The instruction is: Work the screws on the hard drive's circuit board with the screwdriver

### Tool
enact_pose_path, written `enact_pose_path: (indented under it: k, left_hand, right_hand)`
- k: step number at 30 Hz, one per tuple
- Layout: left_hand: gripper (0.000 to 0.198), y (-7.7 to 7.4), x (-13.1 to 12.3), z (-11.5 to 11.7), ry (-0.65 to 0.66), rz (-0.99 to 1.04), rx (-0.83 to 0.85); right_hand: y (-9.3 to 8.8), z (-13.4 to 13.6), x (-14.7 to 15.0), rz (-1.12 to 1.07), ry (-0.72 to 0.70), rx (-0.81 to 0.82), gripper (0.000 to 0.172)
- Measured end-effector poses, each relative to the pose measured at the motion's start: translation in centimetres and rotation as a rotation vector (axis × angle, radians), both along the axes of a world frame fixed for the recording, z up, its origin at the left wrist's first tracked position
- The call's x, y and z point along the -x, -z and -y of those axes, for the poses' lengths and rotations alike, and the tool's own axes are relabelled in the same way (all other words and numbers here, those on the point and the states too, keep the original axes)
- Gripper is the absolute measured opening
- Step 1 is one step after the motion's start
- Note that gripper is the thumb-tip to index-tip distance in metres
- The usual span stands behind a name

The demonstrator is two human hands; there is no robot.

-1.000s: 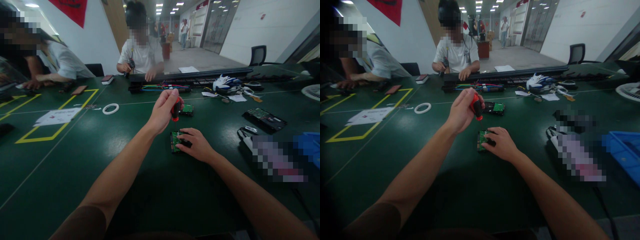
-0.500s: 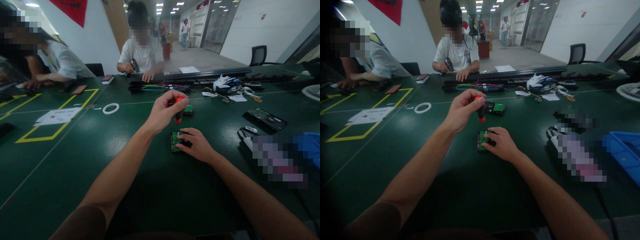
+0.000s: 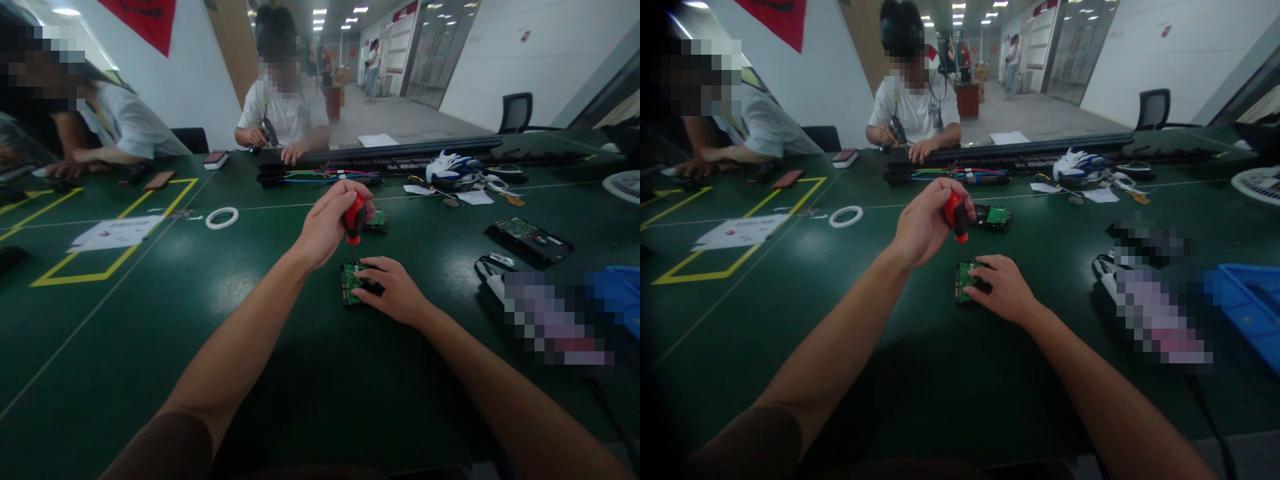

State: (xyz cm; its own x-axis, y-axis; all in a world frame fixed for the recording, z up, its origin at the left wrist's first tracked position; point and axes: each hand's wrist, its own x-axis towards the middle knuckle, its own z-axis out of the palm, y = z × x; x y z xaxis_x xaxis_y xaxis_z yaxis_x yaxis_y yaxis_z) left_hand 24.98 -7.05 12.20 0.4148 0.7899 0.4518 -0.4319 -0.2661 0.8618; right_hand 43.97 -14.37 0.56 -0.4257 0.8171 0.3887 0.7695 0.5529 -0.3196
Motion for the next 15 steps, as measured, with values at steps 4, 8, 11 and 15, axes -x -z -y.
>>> enact_pose_path:
  k: [4,8,11,15]
  left_hand:
    - [0.035,0.09,-0.11,0.20,-0.034,-0.038,-0.029]
    - [0.035,0.18,-0.11,0.22,-0.033,-0.083,-0.026]
    - [0.035,0.22,-0.12,0.16,-0.066,-0.078,0.028]
    - [0.038,0.18,0.00,0.09,-0.083,-0.095,0.047]
  right_hand:
    - [-0.05,0.01,0.01,-0.005,-0.006,0.002,0.033]
    - [-0.18,0.04,0.04,-0.013,-0.004,0.000,0.033]
    - [-0.24,0.08,0.09,-0.018,-0.007,-0.001,0.031]
    - [-0.24,0.12,0.12,-0.027,-0.002,-0.003,0.031]
